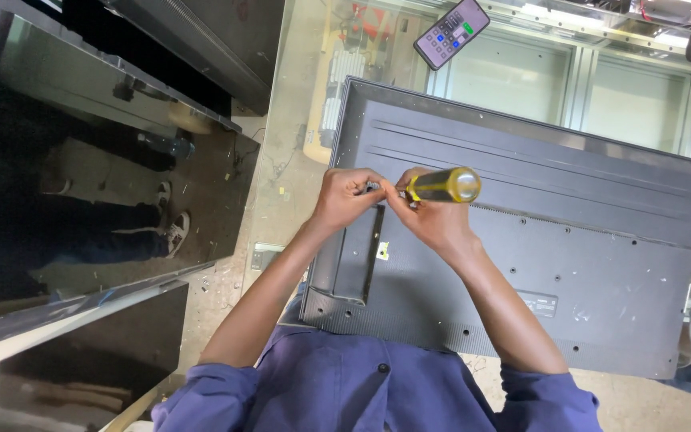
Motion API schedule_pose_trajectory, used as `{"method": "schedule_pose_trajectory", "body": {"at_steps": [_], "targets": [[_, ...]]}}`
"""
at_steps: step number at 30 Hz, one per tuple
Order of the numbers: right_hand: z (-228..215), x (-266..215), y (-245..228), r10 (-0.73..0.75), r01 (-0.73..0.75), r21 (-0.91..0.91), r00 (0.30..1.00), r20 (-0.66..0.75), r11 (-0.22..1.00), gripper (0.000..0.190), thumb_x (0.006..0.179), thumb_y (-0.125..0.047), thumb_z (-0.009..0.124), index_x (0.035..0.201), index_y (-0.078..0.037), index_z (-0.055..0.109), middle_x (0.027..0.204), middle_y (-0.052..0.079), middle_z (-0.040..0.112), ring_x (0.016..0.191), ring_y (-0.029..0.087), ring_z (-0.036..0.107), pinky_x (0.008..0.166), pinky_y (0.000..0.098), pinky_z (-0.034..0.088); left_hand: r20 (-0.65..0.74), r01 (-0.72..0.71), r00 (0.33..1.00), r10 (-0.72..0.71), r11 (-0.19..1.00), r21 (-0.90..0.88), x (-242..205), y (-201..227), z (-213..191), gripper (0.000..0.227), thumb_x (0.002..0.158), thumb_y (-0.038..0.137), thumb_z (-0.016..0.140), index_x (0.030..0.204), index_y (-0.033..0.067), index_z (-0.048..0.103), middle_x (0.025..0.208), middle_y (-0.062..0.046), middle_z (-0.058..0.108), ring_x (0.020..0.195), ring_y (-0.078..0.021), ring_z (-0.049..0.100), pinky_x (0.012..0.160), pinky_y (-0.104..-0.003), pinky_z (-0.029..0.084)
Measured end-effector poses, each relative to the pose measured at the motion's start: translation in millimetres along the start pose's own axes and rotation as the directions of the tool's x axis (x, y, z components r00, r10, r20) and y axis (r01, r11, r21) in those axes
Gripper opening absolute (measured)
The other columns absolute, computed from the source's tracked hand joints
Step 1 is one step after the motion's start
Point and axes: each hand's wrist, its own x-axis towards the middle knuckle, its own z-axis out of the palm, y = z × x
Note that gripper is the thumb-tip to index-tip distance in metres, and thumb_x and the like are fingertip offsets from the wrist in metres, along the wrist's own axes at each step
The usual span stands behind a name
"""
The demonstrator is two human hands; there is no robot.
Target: The person uses a screwdriver to remove screws from the back panel of a television. The person holds the loosened screws in their palm and sets the television down on a glass surface.
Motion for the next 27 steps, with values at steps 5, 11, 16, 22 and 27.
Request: {"method": "schedule_pose_trajectory", "body": {"at_steps": [5,11,16,22,27], "targets": [[-40,24,-27,-0.054,0.013,0.508,0.996,0.067,0.861,0.074,0.075,-0.047,0.070,0.124,0.005,0.051,0.105,0.025,0.061,0.101,0.036,0.062,0.093,0.0483,0.049,0.036,-0.061,0.997,0.062,0.998,-0.012,-7,-2,4,0.009,0.091,0.011,0.069,0.095,0.0119,0.077,0.074,-0.011,0.073,0.079,-0.0180,0.070,0.067,-0.032,0.054],[-42,30,-38,-0.159,0.151,0.863,0.984,-0.083,0.482,0.064,0.088,-0.043,0.060,0.111,0.015,0.052,0.090,0.029,0.064,0.094,0.038,0.067,0.090,0.0508,0.054,0.126,-0.010,0.992,0.016,0.999,-0.047,-7,11,1,0.016,0.096,0.009,0.063,0.105,0.0086,0.075,0.087,-0.014,0.075,0.092,-0.0151,0.064,0.076,-0.033,0.054],[-38,36,-63,-0.072,0.352,0.539,0.878,-0.472,0.765,0.046,0.084,-0.005,0.076,0.091,-0.004,0.031,0.085,0.029,0.061,0.068,0.029,0.068,0.064,0.0342,0.059,-0.054,0.214,0.974,-0.221,0.970,-0.115,-26,21,-6,0.019,0.097,0.012,0.060,0.104,0.0080,0.076,0.052,0.007,0.051,0.058,-0.0003,0.039,0.054,-0.016,0.034],[-30,37,-28,-0.141,0.225,0.879,0.973,-0.181,0.420,0.067,0.089,-0.063,0.041,0.078,0.002,0.051,0.061,0.012,0.051,0.046,0.015,0.054,0.047,0.0325,0.057,-0.154,0.523,0.831,-0.534,0.845,-0.110,-87,-1,-3,0.019,0.096,0.016,0.061,0.098,0.0054,0.078,0.060,-0.002,0.062,0.063,-0.0055,0.043,0.057,-0.022,0.039],[-33,34,-66,-0.114,0.423,0.586,0.865,-0.489,0.691,0.039,0.086,-0.019,0.075,0.095,-0.002,0.041,0.096,0.022,0.053,0.072,0.029,0.068,0.071,0.0382,0.062,-0.150,0.641,0.750,-0.644,0.764,-0.079,-138,-10,-4,0.019,0.095,0.015,0.061,0.094,0.0056,0.078,0.048,-0.001,0.051,0.048,-0.0036,0.031,0.047,-0.021,0.028]]}}
